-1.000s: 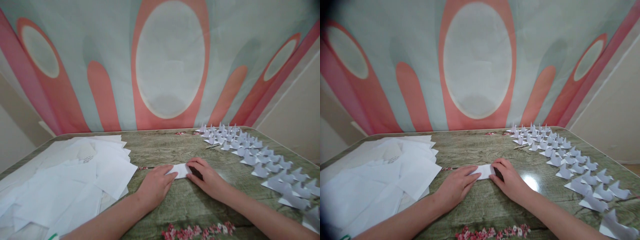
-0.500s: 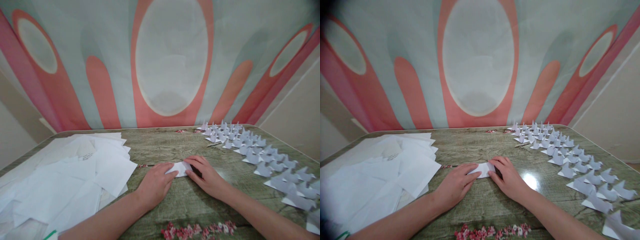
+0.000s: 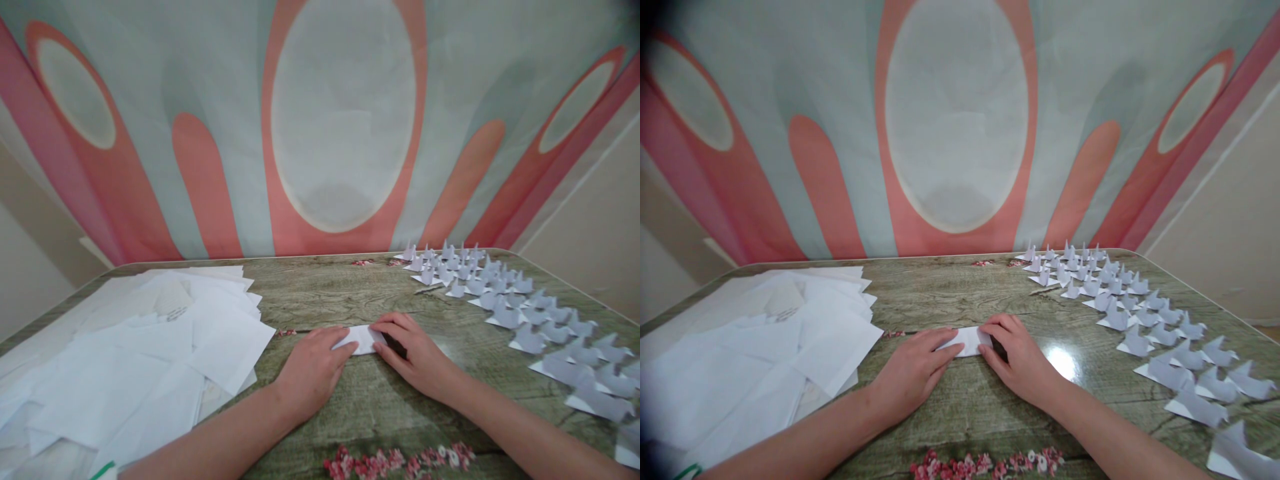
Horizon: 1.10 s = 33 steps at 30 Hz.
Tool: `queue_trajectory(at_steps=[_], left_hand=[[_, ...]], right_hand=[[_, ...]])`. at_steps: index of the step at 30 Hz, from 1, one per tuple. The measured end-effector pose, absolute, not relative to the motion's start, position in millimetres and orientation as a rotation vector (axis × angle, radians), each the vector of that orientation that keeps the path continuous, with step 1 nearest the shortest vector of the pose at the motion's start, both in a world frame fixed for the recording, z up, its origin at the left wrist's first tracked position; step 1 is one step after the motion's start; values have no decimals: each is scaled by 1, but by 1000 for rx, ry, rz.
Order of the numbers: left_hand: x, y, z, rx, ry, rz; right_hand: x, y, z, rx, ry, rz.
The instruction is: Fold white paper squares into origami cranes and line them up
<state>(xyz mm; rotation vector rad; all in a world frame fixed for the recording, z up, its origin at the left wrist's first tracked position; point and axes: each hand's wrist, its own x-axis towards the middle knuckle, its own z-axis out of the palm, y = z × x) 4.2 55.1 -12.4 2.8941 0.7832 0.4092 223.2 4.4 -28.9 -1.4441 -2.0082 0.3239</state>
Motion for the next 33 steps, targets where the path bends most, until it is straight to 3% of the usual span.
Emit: queue_trajectory(at_steps=[18, 33], left_hand=[[6, 52, -11, 2907, 776, 431], [4, 54, -13, 2906, 756, 416]], right_hand=[[219, 0, -27, -1446, -2126, 189], [223, 6, -32, -1460, -1976, 304]])
